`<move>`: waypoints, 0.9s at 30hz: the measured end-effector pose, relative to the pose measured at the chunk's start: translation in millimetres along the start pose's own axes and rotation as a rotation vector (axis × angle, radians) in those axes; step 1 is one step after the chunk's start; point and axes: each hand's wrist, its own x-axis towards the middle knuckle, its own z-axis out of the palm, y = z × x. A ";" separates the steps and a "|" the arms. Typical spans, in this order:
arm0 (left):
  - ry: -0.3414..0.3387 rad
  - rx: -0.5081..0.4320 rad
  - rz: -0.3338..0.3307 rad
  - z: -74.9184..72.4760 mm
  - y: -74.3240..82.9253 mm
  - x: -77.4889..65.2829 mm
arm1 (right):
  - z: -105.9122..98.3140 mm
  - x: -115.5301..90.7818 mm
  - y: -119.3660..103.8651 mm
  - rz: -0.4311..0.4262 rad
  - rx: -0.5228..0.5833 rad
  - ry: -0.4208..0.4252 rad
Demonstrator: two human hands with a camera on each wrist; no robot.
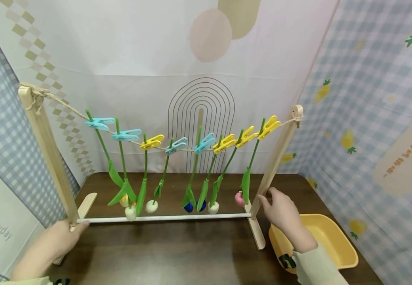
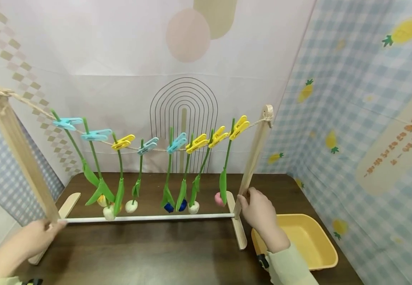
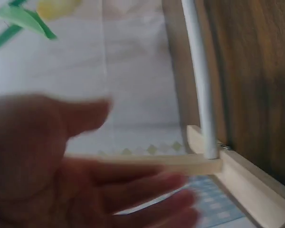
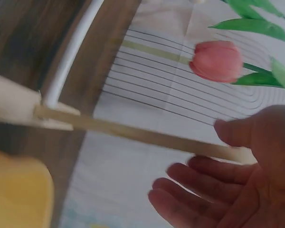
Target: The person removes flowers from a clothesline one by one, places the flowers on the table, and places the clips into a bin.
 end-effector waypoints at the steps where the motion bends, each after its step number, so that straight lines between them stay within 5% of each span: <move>1: -0.043 0.003 0.019 3.1 5.7 -3.0 | -5.4 -2.8 0.3 -0.016 -0.031 0.003; 8: -0.262 -0.183 0.224 19.5 59.0 -19.8 | -43.5 -14.7 -4.0 -0.190 -0.095 0.030; 12: -0.346 -0.277 0.380 23.7 91.2 -23.7 | -62.1 -13.5 -10.4 -0.390 -0.087 0.099; 16: -0.436 -0.349 0.470 26.0 121.2 -23.3 | -80.7 -9.0 -18.3 -0.615 -0.062 0.217; 22: -0.311 -0.417 0.599 36.4 170.9 -17.4 | -108.6 2.5 -36.2 -0.875 0.012 0.376; 27: -0.234 -0.479 0.631 43.6 207.5 -7.6 | -130.6 12.4 -54.1 -0.957 0.011 0.464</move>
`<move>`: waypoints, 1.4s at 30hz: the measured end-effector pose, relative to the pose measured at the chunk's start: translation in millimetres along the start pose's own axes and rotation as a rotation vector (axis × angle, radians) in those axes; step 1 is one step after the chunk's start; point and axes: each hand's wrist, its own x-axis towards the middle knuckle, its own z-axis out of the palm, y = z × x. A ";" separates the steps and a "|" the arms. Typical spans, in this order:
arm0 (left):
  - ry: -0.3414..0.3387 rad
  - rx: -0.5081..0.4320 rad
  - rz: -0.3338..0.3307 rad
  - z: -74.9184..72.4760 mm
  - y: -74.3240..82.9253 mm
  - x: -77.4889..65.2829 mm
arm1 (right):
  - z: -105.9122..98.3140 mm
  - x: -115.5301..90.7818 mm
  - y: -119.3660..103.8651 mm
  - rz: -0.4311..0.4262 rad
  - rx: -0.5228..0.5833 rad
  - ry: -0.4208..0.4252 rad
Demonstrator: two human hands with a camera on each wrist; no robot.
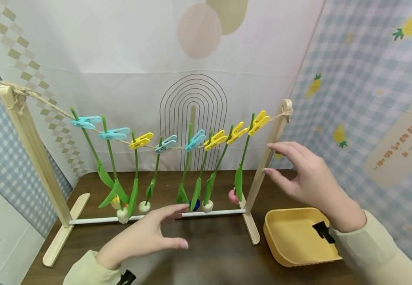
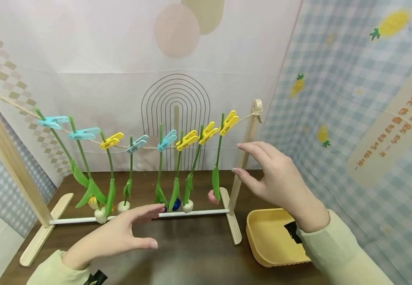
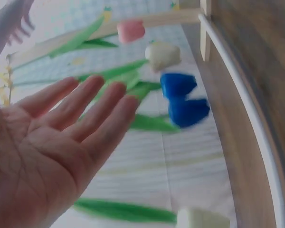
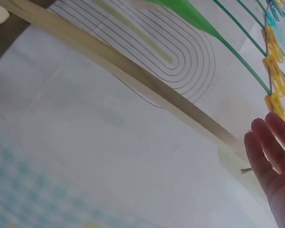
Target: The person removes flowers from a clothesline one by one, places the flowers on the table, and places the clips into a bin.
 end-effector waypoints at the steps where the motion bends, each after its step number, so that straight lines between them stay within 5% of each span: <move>1: 0.009 -0.014 0.012 1.7 2.2 4.5 | -2.3 4.8 -0.3 -0.007 -0.010 0.001; 10: 0.081 -0.035 0.072 13.5 19.9 32.1 | -15.3 35.4 -5.3 -0.085 -0.053 0.084; 16: 0.046 -0.014 0.118 21.4 40.8 51.9 | -20.0 50.2 -5.5 -0.125 -0.087 0.123; 26: 0.149 0.033 0.228 34.4 74.8 85.3 | -23.4 70.5 -1.3 -0.178 -0.164 0.039; 33: 0.213 -0.064 0.275 40.2 92.2 112.9 | -22.2 71.0 9.1 -0.141 -0.234 -0.057; 42: 0.356 -0.124 0.435 48.5 103.5 140.3 | -16.8 71.0 13.1 -0.082 -0.263 -0.131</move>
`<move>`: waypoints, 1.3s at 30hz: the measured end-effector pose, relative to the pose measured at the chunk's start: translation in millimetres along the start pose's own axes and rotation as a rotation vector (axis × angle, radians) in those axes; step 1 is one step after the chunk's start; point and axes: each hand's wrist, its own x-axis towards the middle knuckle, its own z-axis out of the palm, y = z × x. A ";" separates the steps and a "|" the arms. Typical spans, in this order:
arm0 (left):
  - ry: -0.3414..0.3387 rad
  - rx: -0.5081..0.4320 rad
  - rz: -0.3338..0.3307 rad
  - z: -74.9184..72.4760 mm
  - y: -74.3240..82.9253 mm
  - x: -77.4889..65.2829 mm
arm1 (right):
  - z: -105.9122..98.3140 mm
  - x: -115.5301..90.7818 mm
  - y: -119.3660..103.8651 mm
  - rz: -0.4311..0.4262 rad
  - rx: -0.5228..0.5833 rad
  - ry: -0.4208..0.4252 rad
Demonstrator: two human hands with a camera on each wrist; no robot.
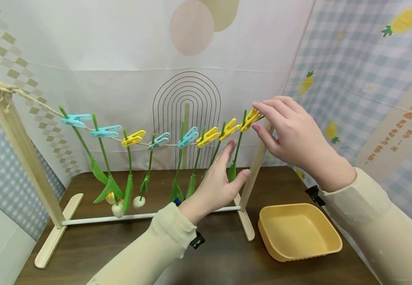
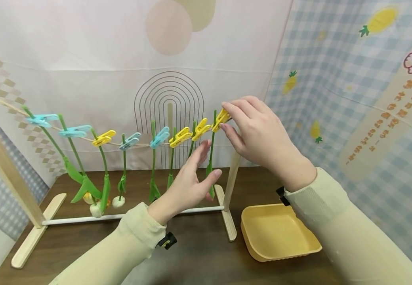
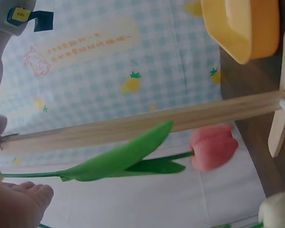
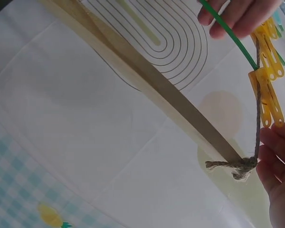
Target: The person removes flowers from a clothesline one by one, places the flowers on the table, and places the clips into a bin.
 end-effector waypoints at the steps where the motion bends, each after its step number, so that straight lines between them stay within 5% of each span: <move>1: 0.019 -0.020 0.004 1.0 -0.6 1.2 | 0.5 0.4 0.2 -0.001 -0.005 -0.009; 14: 0.197 -0.189 0.050 6.4 0.8 11.2 | 9.6 6.5 1.5 -0.012 0.020 0.063; 31: 0.207 -0.093 0.094 3.9 4.2 11.5 | 14.7 10.3 0.2 -0.004 -0.010 0.063; 39: 0.194 -0.088 0.077 3.2 1.9 12.6 | 14.6 8.8 -0.9 0.028 0.132 0.048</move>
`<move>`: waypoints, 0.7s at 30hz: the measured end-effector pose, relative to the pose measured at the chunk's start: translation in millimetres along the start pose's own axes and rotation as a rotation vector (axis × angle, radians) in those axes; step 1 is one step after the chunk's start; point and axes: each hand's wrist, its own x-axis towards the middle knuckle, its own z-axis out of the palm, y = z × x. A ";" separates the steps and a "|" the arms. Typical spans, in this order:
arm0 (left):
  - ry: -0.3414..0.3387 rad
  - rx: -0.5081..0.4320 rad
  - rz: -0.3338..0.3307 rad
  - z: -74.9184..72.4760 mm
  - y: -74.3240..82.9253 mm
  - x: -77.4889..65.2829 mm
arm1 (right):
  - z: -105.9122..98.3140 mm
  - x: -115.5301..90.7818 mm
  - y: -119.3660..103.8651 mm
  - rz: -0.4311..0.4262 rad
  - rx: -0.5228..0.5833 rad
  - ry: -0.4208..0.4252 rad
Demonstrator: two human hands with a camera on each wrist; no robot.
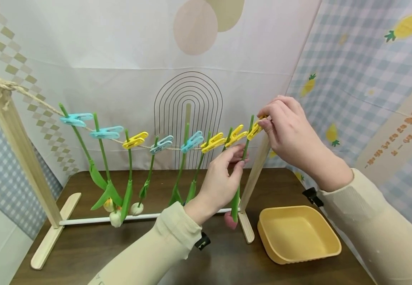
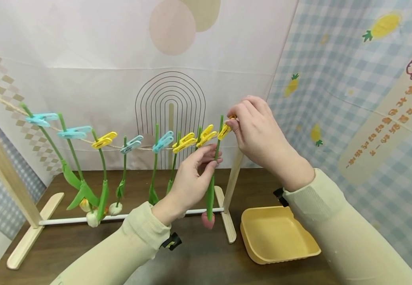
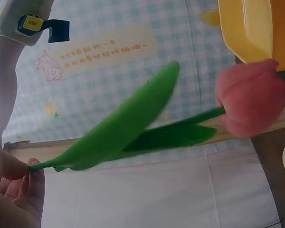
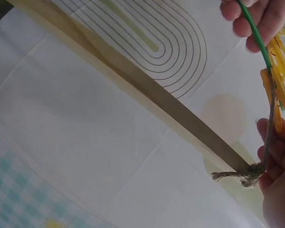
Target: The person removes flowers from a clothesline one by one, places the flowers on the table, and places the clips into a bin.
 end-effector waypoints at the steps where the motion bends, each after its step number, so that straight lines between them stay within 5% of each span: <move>1: -0.003 0.000 -0.001 0.4 0.0 -0.1 | -0.9 -0.4 -0.5 0.002 0.010 0.000; 21: -0.023 0.000 -0.063 -2.3 -1.0 -7.4 | -3.0 -4.4 -13.2 -0.044 0.041 0.144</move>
